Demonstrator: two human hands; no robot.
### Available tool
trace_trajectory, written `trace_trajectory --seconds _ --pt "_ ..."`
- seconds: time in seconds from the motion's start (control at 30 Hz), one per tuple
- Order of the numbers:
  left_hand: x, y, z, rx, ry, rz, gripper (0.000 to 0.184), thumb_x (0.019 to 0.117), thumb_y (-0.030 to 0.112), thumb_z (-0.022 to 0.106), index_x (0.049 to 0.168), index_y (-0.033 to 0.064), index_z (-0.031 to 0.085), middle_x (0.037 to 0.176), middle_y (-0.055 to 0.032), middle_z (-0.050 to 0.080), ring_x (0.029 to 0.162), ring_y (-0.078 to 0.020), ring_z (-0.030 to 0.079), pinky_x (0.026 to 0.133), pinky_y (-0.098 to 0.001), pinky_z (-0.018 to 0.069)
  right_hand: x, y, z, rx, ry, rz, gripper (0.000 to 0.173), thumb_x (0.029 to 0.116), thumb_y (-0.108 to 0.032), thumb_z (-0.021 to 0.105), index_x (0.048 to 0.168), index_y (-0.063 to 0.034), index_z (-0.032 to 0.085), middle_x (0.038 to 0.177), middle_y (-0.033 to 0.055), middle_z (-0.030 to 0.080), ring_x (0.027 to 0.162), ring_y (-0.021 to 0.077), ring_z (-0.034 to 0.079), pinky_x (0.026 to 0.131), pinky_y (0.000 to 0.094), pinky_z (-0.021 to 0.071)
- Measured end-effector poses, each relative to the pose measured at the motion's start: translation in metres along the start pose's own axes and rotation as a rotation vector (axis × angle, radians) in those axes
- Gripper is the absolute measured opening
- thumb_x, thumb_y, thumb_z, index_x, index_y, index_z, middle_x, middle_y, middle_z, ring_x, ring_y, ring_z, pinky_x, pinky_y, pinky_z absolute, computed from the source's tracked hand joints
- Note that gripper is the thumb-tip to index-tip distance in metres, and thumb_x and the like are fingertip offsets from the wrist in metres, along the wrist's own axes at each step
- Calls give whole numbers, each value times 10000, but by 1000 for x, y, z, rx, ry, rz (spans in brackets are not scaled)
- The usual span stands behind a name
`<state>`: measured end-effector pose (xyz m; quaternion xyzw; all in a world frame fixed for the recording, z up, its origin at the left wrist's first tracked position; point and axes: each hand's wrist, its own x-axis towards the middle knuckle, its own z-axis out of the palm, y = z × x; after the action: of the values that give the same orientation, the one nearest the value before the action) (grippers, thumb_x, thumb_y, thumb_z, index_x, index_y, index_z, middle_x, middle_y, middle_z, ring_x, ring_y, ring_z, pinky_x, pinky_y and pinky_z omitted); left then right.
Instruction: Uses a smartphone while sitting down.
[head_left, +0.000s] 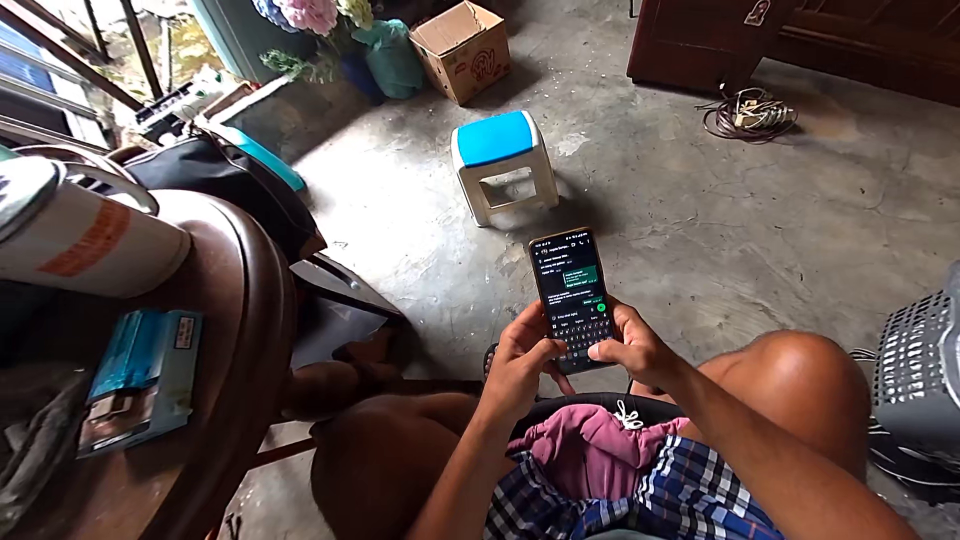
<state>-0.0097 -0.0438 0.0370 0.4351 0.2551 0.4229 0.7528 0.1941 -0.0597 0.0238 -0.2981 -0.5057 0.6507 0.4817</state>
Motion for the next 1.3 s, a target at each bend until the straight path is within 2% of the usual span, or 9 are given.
trace_trajectory --seconds 0.17,0.3,0.37,0.63,0.7,0.8,0.87,1.07,1.3 --pt "-1 1 0 -15 10 0 425 938 -80 444 1356 -18 488 1158 -183 701 817 -221 753 491 -322 608 0 3 -1 56 34 22 415 951 -16 385 1349 -26 500 1145 29 708 1045 95 696 965 318 576" --pt "0 0 0 -12 17 -1 430 927 -85 461 1351 -23 493 1146 -182 704 806 -217 752 480 -319 604 0 -1 -1 -21 -34 9 535 865 28 545 1389 22 440 1197 73 705 1067 132 711 956 335 600" --pt "0 0 0 -6 29 -1 429 924 -87 474 1348 -27 493 1142 -185 702 811 -222 752 479 -322 604 0 -1 -1 -39 -36 11 534 852 33 535 1379 23 448 1187 68 709 1059 124 713 945 328 602" --pt "-1 -2 2 10 -1 13 438 929 -93 498 1361 -21 482 1184 -195 690 862 -250 755 511 -352 624 1 1 -1 19 75 12 342 987 -50 378 1267 -25 573 1073 25 732 988 89 712 927 311 593" --pt "0 -2 2 11 -34 24 455 932 -88 503 1380 -16 466 1216 -198 677 914 -266 751 542 -367 633 1 0 0 7 121 2 332 980 -52 387 1234 -28 600 1041 18 739 959 85 716 904 305 600" --pt "0 -4 2 17 -88 40 487 943 -78 524 1417 -25 425 1247 -208 655 945 -289 740 606 -394 647 2 4 3 -63 148 -88 309 961 -113 631 1241 12 596 1057 55 752 964 122 735 895 330 622" --pt "0 -6 2 24 -101 43 501 950 -73 532 1433 -29 407 1255 -211 648 953 -299 736 629 -409 652 2 5 8 -97 225 -88 315 922 -87 696 1207 26 621 1029 76 762 937 142 748 873 338 636" --pt "0 -3 4 32 27 15 410 940 -74 451 1344 -24 494 1144 -182 701 825 -231 753 503 -341 618 0 1 0 -45 37 -14 496 850 -20 620 1331 21 505 1134 74 725 1014 132 725 917 329 612" --pt "0 0 2 7 15 4 431 930 -80 457 1356 -25 496 1153 -180 699 829 -228 753 500 -339 616 -1 0 -4 -4 -23 3 519 827 19 548 1342 -8 489 1160 50 715 1038 110 710 928 319 598"
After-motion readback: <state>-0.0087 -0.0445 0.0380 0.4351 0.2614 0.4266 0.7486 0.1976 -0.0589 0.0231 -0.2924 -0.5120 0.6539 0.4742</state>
